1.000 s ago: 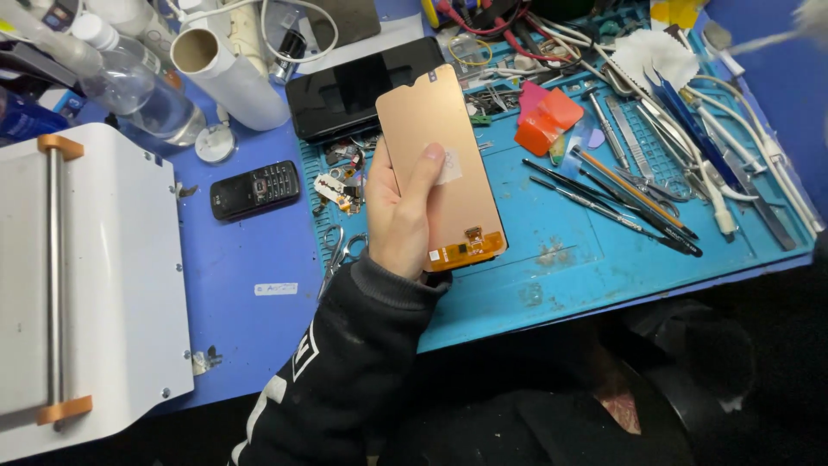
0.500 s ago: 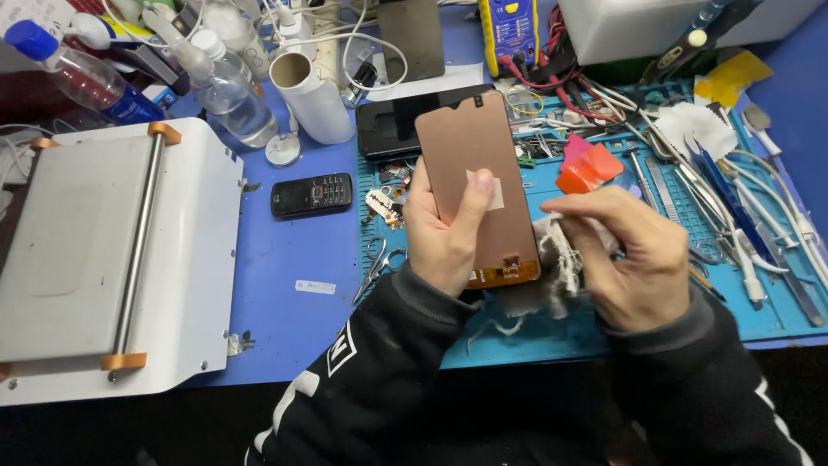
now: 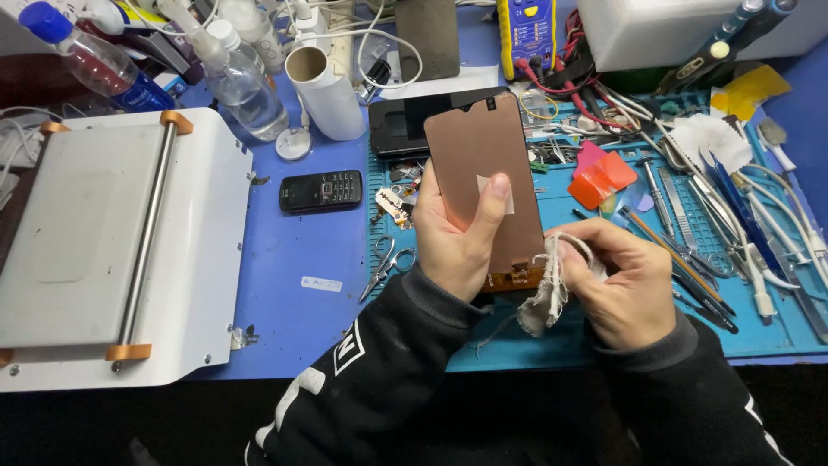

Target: The recorder is cleaning and scraping residue off a phone screen using a tool and a cloth at an electronics workbench.

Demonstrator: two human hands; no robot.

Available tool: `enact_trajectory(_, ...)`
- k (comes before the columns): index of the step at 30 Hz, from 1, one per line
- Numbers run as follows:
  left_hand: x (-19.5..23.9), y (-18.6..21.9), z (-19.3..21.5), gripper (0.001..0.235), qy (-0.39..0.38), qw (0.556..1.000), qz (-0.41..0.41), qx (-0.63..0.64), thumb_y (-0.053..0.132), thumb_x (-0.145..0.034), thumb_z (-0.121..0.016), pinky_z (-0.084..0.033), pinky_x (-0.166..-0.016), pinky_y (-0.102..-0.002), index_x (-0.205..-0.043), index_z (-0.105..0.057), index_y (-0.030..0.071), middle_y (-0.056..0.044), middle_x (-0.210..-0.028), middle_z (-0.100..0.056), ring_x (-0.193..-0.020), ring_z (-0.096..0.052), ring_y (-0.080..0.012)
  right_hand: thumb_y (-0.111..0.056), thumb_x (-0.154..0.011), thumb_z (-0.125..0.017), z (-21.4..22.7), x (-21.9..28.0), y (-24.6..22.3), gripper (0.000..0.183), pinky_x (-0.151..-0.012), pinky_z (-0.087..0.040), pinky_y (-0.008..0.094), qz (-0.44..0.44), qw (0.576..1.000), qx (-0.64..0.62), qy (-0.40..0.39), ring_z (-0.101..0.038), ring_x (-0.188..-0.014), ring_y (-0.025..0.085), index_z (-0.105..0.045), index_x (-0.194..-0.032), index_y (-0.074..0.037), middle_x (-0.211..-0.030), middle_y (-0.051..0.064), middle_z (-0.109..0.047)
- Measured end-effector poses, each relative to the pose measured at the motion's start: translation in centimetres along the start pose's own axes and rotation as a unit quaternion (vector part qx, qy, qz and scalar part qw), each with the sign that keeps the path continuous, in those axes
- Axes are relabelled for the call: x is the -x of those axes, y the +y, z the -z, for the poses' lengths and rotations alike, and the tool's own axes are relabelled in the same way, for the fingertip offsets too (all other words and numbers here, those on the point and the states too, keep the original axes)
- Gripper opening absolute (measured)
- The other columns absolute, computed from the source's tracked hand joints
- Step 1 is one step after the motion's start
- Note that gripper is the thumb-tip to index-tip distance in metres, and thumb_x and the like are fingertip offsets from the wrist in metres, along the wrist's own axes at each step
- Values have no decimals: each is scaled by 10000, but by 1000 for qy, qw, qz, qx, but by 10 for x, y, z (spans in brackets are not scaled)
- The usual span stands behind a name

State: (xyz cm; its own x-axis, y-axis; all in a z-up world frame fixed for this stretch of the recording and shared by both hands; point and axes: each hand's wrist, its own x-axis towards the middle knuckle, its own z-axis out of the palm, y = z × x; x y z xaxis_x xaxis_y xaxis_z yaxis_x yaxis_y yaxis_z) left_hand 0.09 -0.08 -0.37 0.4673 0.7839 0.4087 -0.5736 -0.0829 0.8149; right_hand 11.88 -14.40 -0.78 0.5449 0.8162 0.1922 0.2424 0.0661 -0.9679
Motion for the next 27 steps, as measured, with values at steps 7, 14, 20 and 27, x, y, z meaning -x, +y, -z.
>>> enact_trajectory(7, 1, -2, 1, 318, -12, 1000, 5, 6, 137, -1065, -677, -529, -942, -251, -1305, -514, 7, -24, -1123, -637, -1000, -608, -69, -74, -983, -678, 0, 3, -13, 167, -630, -479, 176, 19, 998, 60, 2, -599, -720, 25, -727, -1103, 31, -866, 15, -715)
enact_trajectory(14, 6, -1, -5, 383, -74, 997, 4, 0, 108, -1060, -685, -503, -1050, -256, -1382, -504, 7, -18, -1216, -622, -1135, -584, -74, -63, -1040, -661, -1, -8, -19, 121, -728, -488, 179, 108, 987, 102, 58, -595, -806, 28, -691, -1113, 28, -907, 0, -679)
enact_trajectory(20, 5, 2, -4, 406, -102, 994, 25, 10, 105, -1049, -682, -504, -1054, -255, -1408, -519, 12, -20, -1249, -626, -1146, -590, -75, -33, -1064, -641, -4, -5, -14, 119, -792, -489, 184, 142, 982, 99, 78, -588, -877, 34, -666, -1161, 30, -978, 5, -667)
enact_trajectory(27, 4, -9, 4, 299, -59, 997, 36, 24, 107, -1086, -690, -527, -885, -244, -1320, -548, -13, -32, -1059, -644, -942, -603, -78, -4, -985, -641, -8, -1, -25, 124, -707, -504, 192, 94, 991, 89, 33, -633, -797, 52, -681, -1096, 34, -900, 29, -695)
